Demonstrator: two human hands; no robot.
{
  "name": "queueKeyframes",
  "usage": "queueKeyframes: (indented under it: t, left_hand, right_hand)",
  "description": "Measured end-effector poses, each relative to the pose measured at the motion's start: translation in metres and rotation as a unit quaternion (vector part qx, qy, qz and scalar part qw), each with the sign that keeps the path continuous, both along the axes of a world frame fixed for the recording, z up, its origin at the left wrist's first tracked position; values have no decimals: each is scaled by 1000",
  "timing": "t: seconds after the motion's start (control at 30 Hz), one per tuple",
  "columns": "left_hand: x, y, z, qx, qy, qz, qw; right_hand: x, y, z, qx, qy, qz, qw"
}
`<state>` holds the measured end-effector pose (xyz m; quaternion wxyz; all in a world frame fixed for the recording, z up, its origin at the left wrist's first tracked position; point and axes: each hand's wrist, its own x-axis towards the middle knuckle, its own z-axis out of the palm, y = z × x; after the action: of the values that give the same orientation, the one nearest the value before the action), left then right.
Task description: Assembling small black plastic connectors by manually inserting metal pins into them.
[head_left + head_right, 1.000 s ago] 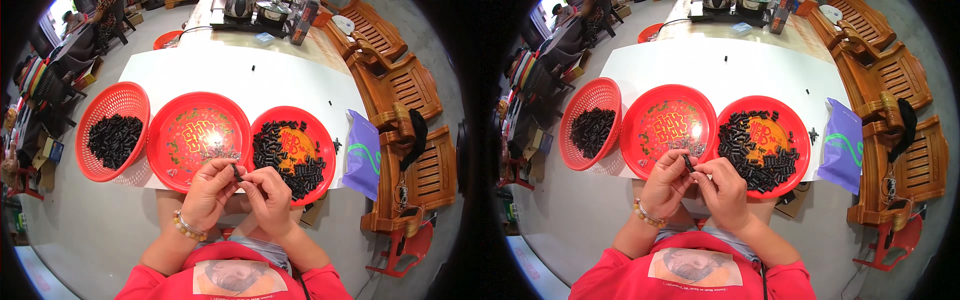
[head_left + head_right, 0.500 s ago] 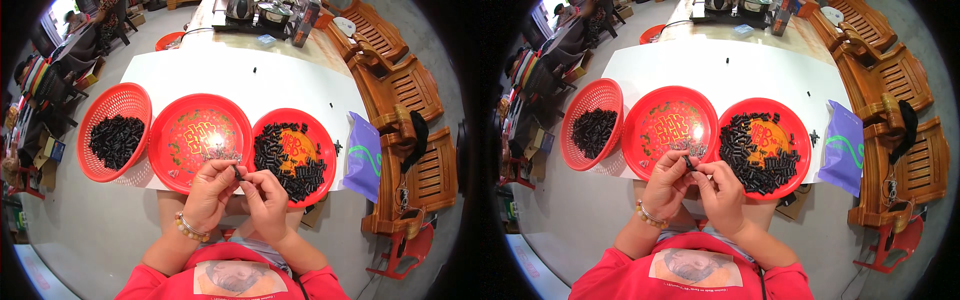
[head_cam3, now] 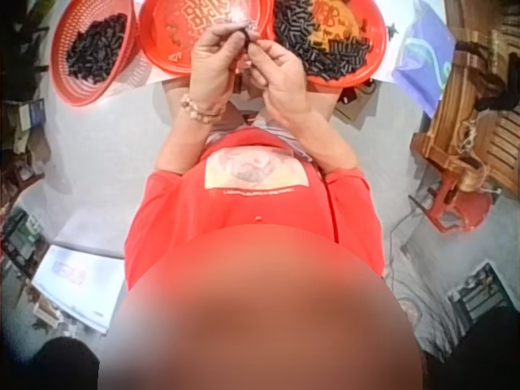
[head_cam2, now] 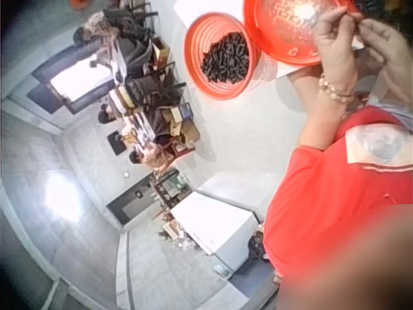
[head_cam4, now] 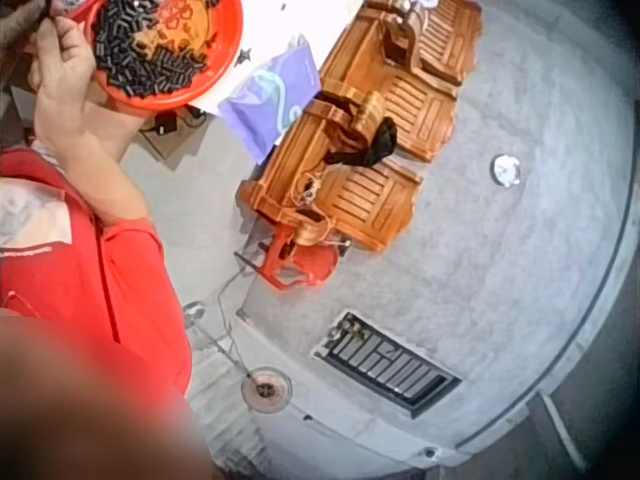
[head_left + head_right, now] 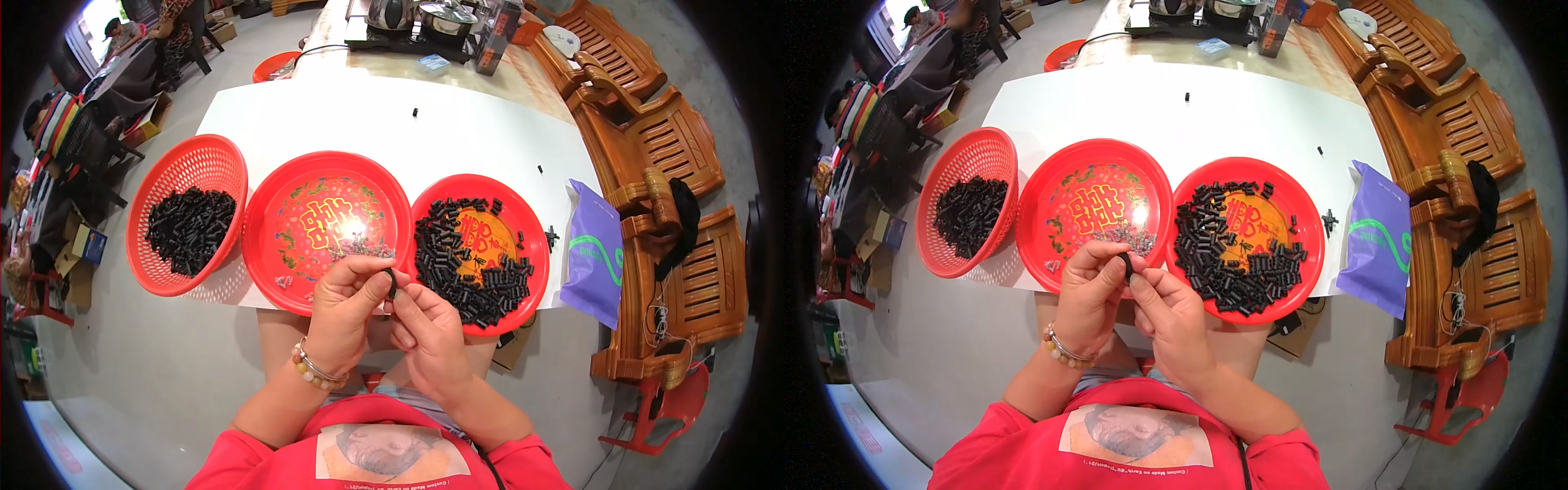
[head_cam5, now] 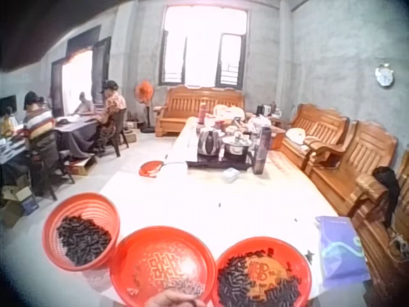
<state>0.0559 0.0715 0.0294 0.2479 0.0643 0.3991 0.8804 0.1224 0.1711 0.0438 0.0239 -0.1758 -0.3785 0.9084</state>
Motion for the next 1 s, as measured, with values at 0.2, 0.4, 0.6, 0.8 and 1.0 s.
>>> queueKeyframes:
  t: [0.2, 0.4, 0.6, 0.8, 1.0]
  left_hand:
    - [-6, -8, -1, 28, -83, -36, 995]
    - [-7, -14, 5, 26, -136, -54, 989]
    - [-3, -12, 10, 51, -113, -110, 986]
    - [-8, -19, 9, 24, -102, -177, 979]
    - [-12, -22, 4, 14, -105, -226, 968]
  right_hand:
    - [0, 10, -10, 80, -7, 46, 996]
    - [2, 33, -2, 427, 95, 33, 899]
    - [-11, 38, 26, 645, 186, 24, 741]
    - [-14, 43, 28, 700, 246, 64, 668]
    - [-13, 38, 32, 712, 218, 80, 662]
